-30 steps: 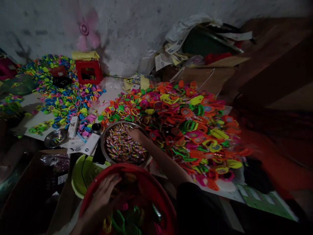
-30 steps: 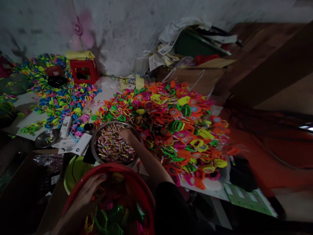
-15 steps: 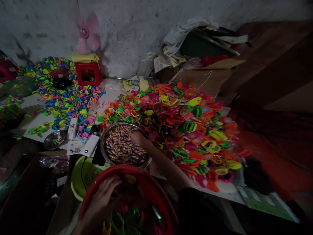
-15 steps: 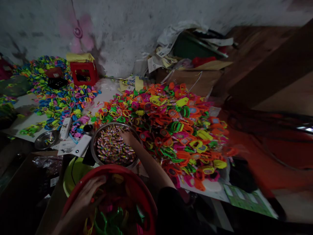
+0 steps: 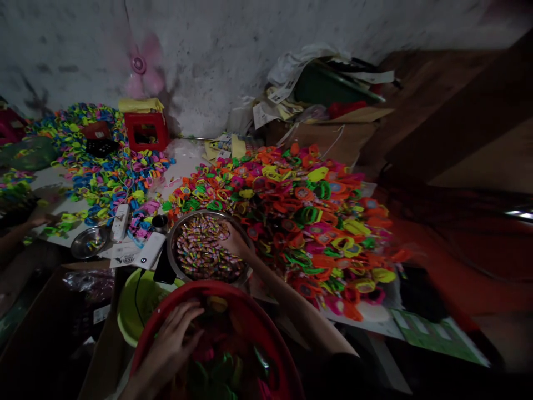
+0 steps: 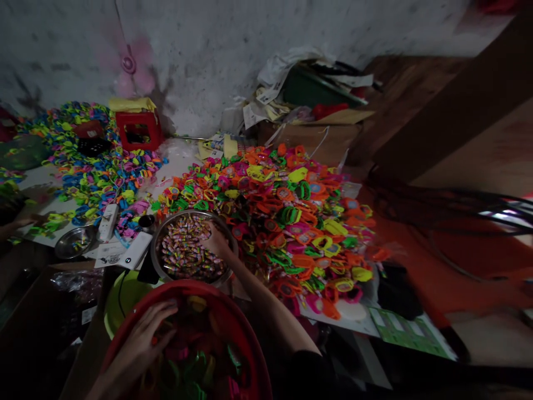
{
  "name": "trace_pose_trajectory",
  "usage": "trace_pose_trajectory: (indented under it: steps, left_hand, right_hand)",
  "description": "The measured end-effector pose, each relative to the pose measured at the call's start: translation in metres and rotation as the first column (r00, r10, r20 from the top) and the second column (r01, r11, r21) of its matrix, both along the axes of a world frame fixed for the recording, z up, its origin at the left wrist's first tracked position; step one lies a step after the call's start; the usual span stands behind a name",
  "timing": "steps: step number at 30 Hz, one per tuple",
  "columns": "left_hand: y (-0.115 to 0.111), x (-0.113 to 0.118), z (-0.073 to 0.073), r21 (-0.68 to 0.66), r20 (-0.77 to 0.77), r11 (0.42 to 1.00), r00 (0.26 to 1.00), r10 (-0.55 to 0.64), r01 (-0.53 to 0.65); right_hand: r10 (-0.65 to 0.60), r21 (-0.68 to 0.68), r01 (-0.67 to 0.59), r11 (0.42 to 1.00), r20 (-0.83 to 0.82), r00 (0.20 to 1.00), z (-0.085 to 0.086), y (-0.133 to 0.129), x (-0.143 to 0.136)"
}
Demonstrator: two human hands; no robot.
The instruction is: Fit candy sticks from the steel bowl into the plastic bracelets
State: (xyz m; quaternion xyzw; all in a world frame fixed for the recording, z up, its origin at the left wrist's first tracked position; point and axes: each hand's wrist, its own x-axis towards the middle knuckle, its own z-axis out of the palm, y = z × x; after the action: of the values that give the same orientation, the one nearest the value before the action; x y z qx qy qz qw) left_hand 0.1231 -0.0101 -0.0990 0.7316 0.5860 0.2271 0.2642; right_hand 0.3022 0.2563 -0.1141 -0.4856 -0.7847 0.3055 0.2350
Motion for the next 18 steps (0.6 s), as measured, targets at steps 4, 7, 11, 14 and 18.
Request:
trace_pose_trajectory:
  steps: [4, 7, 11, 14, 18]
  left_hand:
    - [0.003, -0.002, 0.003, 0.059, 0.008, 0.998, 1.000, 0.025, -0.025]
    - [0.011, -0.001, 0.009, 0.151, -0.015, 0.988, 0.999, 0.030, -0.027]
    - [0.030, 0.007, 0.030, 0.265, -0.059, 0.964, 0.998, 0.010, 0.005]
    - [0.045, 0.015, 0.046, 0.340, -0.104, 0.938, 0.994, -0.036, 0.070]
    - [0.056, 0.020, 0.053, 0.348, -0.149, 0.914, 0.975, -0.167, 0.210]
  right_hand:
    - [-0.052, -0.287, -0.065, 0.956, -0.382, 0.923, 0.011, -0.051, -0.008]
    - [-0.100, -0.461, -0.223, 0.859, -0.578, 0.810, 0.022, -0.096, -0.009]
    - [-0.189, -0.570, -0.415, 0.709, -0.721, 0.667, 0.035, -0.141, -0.010]
    - [-0.256, -0.601, -0.491, 0.631, -0.758, 0.599, 0.039, -0.160, -0.012]
    - [-0.321, -0.609, -0.527, 0.592, -0.779, 0.539, 0.036, -0.173, -0.011]
